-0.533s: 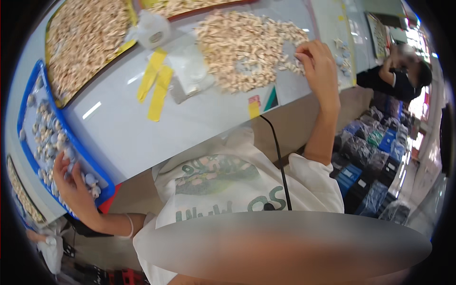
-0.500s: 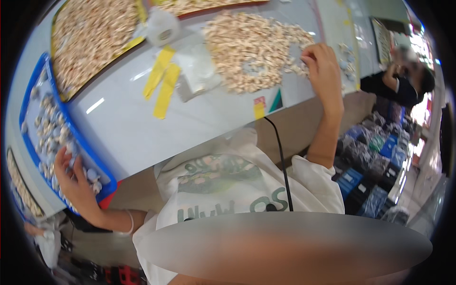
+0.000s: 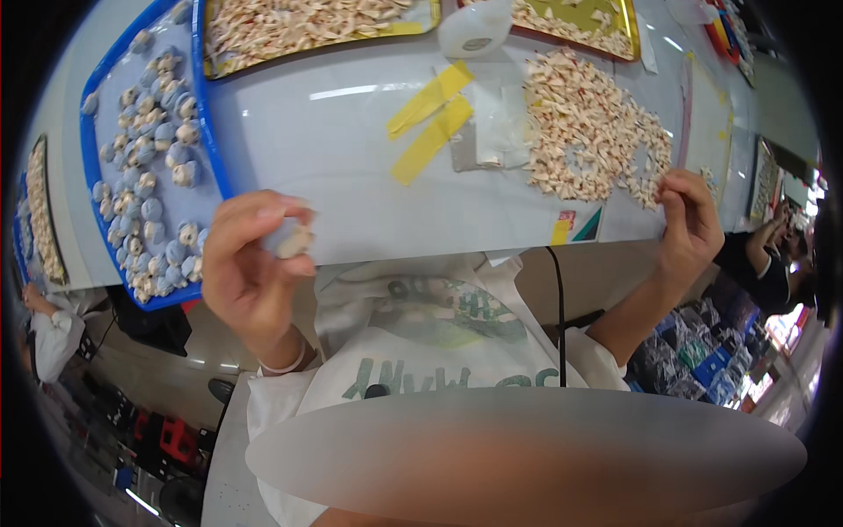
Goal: The person assembles small character figurines by gluing figurine heads to figurine bodies with a glue bottle.
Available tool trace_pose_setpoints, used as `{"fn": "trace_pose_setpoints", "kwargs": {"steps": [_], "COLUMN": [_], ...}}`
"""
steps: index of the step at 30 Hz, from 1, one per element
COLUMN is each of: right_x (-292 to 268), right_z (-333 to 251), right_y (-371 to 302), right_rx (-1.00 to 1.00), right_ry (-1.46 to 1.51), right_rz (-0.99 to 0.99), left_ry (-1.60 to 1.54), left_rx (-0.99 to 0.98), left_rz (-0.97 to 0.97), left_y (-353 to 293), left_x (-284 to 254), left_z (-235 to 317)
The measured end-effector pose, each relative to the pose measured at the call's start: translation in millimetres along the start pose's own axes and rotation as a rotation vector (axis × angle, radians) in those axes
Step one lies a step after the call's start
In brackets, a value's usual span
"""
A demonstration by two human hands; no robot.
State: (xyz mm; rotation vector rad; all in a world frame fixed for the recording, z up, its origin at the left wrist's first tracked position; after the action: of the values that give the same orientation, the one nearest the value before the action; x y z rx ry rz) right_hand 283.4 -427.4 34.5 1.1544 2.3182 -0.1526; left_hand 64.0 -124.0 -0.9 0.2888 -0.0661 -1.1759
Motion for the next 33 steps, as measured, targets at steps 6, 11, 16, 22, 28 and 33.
{"fn": "trace_pose_setpoints", "kwargs": {"steps": [6, 11, 16, 22, 28, 33], "right_x": [50.6, 75.2, 99.8, 99.3, 102.0, 100.8], "right_z": [-20.5, -23.0, -30.6, -32.0, -27.6, -45.7], "right_y": [31.5, 54.2, 66.0, 69.7, 67.6, 40.5], "right_rx": [0.047, -0.093, -0.067, -0.074, -0.065, -0.012], "right_ry": [0.158, 0.028, -0.068, -0.278, -0.164, 0.25], "right_rz": [-0.017, -0.105, -0.282, -0.324, -0.285, -0.167], "left_ry": [-0.573, -0.796, -0.693, -0.691, -0.558, -0.684], "left_rx": [-0.04, -0.156, -0.263, -0.193, -0.096, -0.139], "left_rz": [-0.125, -0.187, -0.191, -0.228, -0.315, -0.22], "left_y": [14.1, 13.4, 18.9, 16.5, 20.6, 15.4], "left_x": [60.5, 90.1, 92.8, 91.0, 86.2, 90.1], "left_z": [-24.1, -31.3, -32.8, -39.7, -41.0, -38.3]}}
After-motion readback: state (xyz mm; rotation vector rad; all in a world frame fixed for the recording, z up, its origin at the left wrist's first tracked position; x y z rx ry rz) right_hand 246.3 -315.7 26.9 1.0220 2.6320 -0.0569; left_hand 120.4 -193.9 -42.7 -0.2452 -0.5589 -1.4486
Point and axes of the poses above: each hand's wrist, its own y-axis towards the middle knuckle, its own x-axis out of the palm, z = x × y, the point moved 3 cm from there along y, towards the middle knuckle, and after that the axes turned 11 degrees about -z, right-handed, at the moved point
